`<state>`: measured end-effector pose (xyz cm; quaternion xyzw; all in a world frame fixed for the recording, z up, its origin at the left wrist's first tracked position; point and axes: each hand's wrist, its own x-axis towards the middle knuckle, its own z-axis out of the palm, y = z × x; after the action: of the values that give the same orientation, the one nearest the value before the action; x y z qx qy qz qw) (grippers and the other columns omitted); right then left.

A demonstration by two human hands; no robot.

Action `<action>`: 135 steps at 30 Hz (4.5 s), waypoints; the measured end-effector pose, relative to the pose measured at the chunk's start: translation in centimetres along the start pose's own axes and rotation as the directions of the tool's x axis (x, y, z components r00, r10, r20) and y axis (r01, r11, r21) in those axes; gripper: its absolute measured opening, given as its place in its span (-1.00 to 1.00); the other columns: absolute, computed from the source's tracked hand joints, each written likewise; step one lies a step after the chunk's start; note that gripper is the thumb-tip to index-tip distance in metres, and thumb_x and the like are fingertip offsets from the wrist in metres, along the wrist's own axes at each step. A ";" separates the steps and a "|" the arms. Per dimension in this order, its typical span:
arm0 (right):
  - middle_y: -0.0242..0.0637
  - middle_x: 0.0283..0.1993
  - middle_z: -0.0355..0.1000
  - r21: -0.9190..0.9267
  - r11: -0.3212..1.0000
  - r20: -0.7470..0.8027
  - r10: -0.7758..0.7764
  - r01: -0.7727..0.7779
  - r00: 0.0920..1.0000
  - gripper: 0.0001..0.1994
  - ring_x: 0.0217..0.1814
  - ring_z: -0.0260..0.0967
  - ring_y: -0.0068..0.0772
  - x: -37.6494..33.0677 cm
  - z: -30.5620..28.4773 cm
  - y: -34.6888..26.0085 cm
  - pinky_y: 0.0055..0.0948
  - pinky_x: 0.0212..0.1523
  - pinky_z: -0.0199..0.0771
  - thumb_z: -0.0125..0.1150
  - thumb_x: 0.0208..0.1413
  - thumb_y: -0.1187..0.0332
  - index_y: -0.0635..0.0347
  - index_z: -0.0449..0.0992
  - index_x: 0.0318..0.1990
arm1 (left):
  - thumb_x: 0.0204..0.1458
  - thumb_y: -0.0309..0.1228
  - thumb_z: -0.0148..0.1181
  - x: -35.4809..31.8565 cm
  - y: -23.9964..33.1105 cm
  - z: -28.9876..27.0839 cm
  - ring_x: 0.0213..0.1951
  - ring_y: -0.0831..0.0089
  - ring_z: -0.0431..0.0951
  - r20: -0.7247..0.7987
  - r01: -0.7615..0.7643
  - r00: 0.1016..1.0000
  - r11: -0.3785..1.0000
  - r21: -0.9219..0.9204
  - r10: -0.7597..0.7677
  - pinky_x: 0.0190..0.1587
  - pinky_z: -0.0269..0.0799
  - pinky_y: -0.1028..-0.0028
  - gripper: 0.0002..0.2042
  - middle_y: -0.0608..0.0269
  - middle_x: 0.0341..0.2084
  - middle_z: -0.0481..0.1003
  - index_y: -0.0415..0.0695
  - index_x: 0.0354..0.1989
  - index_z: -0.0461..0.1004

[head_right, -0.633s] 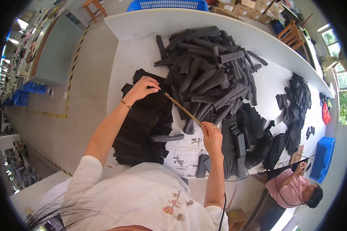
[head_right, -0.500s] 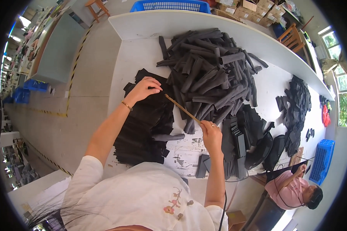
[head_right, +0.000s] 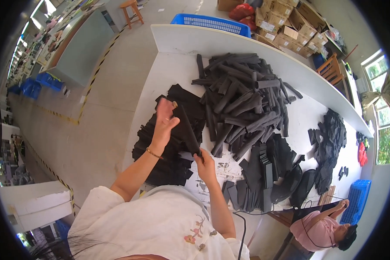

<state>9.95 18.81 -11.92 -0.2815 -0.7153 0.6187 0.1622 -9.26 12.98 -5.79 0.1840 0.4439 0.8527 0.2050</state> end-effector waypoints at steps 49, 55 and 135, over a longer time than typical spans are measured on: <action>-0.26 -0.20 0.51 -0.154 0.972 -0.259 -0.215 0.180 0.942 -0.60 -0.15 0.48 -0.32 -1.0 -8.0 -3.8 -0.35 -0.14 0.45 -0.03 0.26 0.08 0.23 0.47 -0.02 | 0.19 -0.37 0.07 -7.6 0.8 4.3 -0.74 0.68 0.16 -0.026 0.409 0.908 0.899 -0.159 -0.418 -0.70 0.00 0.63 -0.83 0.39 -0.65 0.33 -0.11 -0.11 0.45; -0.37 -0.39 0.42 0.219 0.952 0.191 0.174 -0.215 0.966 -0.71 -0.36 0.41 -0.52 -9.5 0.1 -4.5 -0.51 -0.35 0.39 -0.09 0.29 0.12 0.16 0.34 -0.14 | 0.18 -0.33 0.10 -8.7 -0.9 2.9 -0.72 0.69 0.16 -0.117 0.428 0.884 0.884 -0.189 -0.453 -0.67 0.03 0.64 -0.82 0.42 -0.62 0.35 -0.08 -0.11 0.46; -0.64 -0.72 0.11 0.171 0.985 -0.228 0.072 -0.033 0.971 -0.69 -0.73 -0.01 -0.81 2.1 -4.3 -13.2 -0.66 -0.73 -0.13 0.18 0.18 0.16 0.17 0.43 -0.50 | 0.12 -0.46 0.16 -6.4 2.5 3.0 -0.34 0.74 0.36 0.309 0.211 0.913 0.956 0.204 -0.268 -0.30 0.30 0.71 -0.75 0.44 -0.35 0.42 -0.22 -0.05 0.38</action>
<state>8.09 22.48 1.45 -0.3568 -0.6297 0.6427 0.2512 -2.82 10.42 -2.98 0.2859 0.4915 0.7376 0.3642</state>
